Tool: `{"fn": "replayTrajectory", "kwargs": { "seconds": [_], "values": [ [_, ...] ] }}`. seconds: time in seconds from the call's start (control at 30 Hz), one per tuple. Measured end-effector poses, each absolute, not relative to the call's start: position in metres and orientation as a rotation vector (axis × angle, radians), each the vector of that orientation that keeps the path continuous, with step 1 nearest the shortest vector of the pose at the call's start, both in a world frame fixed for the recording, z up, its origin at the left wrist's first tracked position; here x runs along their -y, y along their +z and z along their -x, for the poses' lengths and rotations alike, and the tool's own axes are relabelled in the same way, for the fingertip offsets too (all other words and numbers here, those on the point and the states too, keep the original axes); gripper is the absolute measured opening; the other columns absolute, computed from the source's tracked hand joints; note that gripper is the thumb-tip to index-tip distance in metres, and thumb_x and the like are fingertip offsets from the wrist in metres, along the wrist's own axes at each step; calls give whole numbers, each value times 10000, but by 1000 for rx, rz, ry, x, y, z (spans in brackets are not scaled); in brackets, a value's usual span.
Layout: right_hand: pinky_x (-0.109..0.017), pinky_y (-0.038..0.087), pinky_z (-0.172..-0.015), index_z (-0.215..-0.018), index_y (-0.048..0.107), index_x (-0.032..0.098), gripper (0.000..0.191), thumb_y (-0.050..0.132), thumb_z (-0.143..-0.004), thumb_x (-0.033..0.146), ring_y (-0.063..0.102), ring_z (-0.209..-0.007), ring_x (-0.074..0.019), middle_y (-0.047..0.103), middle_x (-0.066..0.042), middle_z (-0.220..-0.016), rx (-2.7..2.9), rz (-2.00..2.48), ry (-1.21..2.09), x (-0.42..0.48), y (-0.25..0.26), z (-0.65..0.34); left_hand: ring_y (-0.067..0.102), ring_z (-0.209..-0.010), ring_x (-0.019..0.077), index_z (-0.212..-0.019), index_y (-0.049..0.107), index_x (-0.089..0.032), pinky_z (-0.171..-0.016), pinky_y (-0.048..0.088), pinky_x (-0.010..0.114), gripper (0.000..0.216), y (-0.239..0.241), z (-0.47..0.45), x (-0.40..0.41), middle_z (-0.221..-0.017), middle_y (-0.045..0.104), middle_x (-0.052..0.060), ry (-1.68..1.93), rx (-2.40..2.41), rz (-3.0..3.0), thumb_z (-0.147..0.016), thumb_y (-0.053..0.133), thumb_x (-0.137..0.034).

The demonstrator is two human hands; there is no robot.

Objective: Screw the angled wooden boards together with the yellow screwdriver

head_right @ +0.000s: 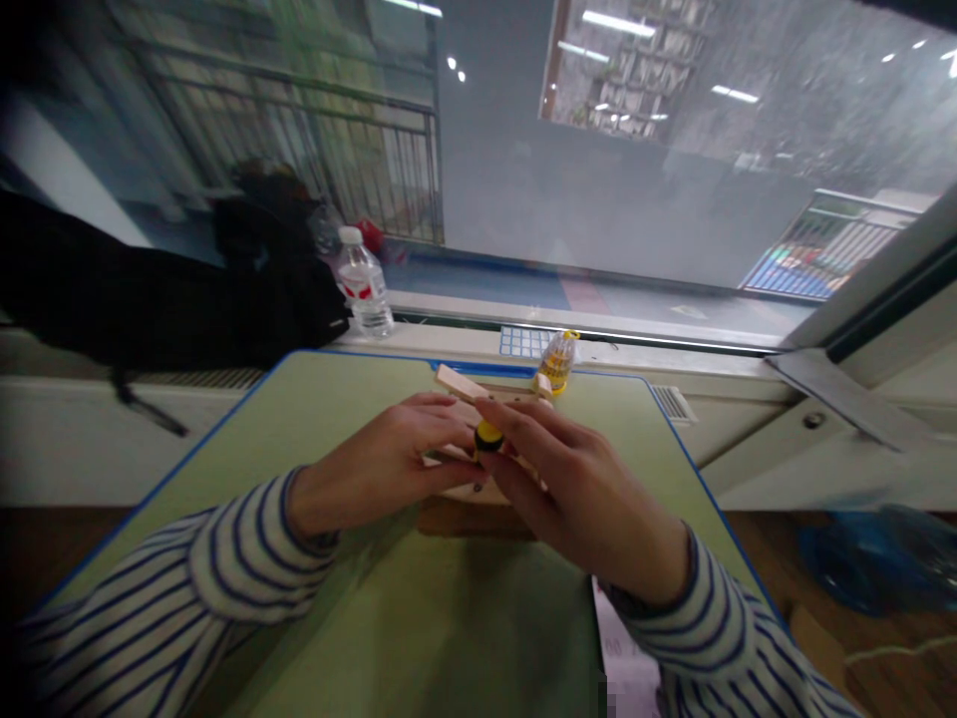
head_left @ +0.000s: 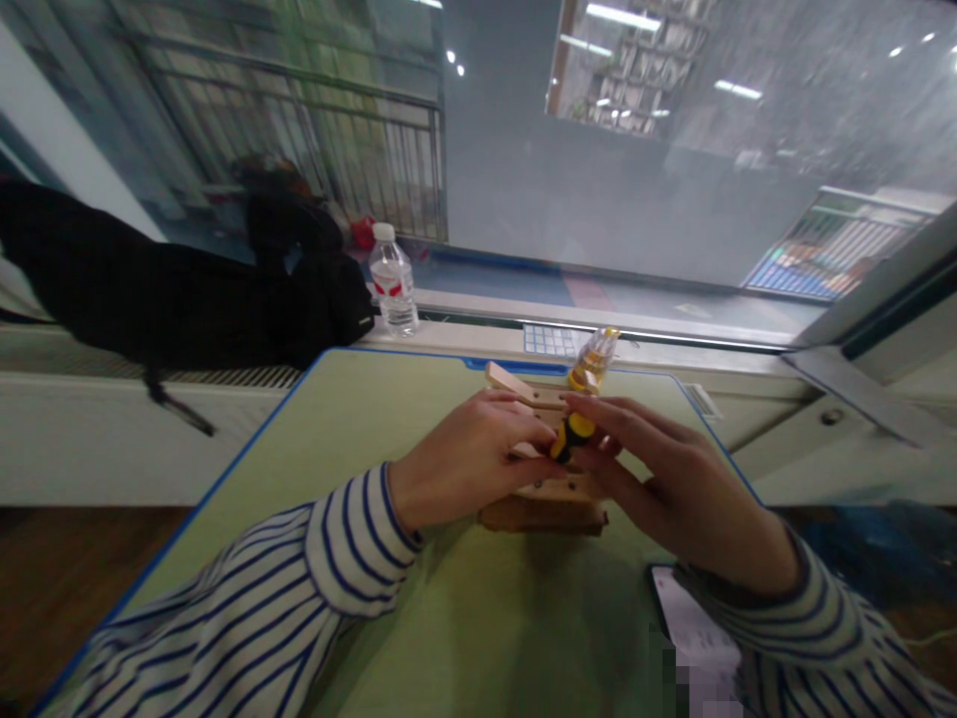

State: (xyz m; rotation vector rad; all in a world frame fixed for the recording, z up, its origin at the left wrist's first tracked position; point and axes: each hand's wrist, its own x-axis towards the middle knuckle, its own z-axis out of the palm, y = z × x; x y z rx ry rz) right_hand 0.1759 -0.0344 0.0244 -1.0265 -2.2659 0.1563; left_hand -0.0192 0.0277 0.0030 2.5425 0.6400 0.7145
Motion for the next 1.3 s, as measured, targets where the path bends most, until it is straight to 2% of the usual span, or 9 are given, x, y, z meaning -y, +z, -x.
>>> {"fn": "replayTrajectory", "kwargs": {
  "seconds": [0.2,0.37,0.53,0.7,0.83,0.93,1.17,1.3],
  "values": [
    [-332,502,-863,-1301,446,214,407,472,-895,198,595,-1045,-190,596,-87,-1217,2323,1048,154,36,36,-174,600,-887,165,-806,670,-190,-865,430,313,173,4,19,-27,-843,679,1,728,-633,-2577,-819,603,-349],
    [-325,470,-906,-1258,500,202,364,484,-894,203,571,-1095,-184,592,-76,-1242,2476,1076,141,33,49,-172,588,-931,163,-842,670,-186,-889,415,311,167,4,19,-26,-915,673,11,725,-620,-2559,-834,588,-332],
    [-292,490,-789,-1229,532,242,331,492,-901,253,627,-963,-173,643,-45,-1156,2565,1128,95,30,57,-174,586,-908,156,-882,667,-202,-888,396,318,148,4,17,-25,-881,672,-5,710,-575,-2569,-848,574,-311],
    [-271,470,-764,-1142,578,235,256,499,-900,255,621,-960,-168,646,-40,-1141,2580,1118,73,29,58,-173,589,-877,154,-842,669,-195,-864,402,312,156,5,17,-25,-839,673,-6,712,-562,-2570,-851,569,-315],
    [-275,459,-723,-1169,556,242,270,477,-912,270,625,-900,-155,663,-21,-1076,2601,1148,116,26,59,-168,587,-897,159,-820,680,-189,-839,419,296,161,7,19,-25,-854,670,6,716,-590,-2569,-840,581,-314],
    [-291,465,-749,-1154,562,240,261,464,-918,295,617,-928,-162,658,-18,-1082,2619,1160,162,25,60,-167,582,-918,158,-851,686,-187,-858,422,296,163,8,20,-24,-879,672,14,711,-622,-2570,-838,583,-313],
    [-280,452,-906,-1352,400,234,457,483,-903,233,554,-1116,-160,565,-48,-1286,2567,1080,175,28,53,-181,586,-920,157,-865,674,-188,-887,412,304,160,5,19,-24,-873,673,16,705,-601,-2577,-848,567,-306],
    [-252,491,-835,-1332,434,206,428,472,-905,205,613,-1009,-144,613,-68,-1213,2526,1113,130,30,49,-193,604,-900,155,-952,673,-213,-941,382,329,181,1,18,-25,-891,690,12,717,-605,-2577,-863,540,-300]
  ]
}}
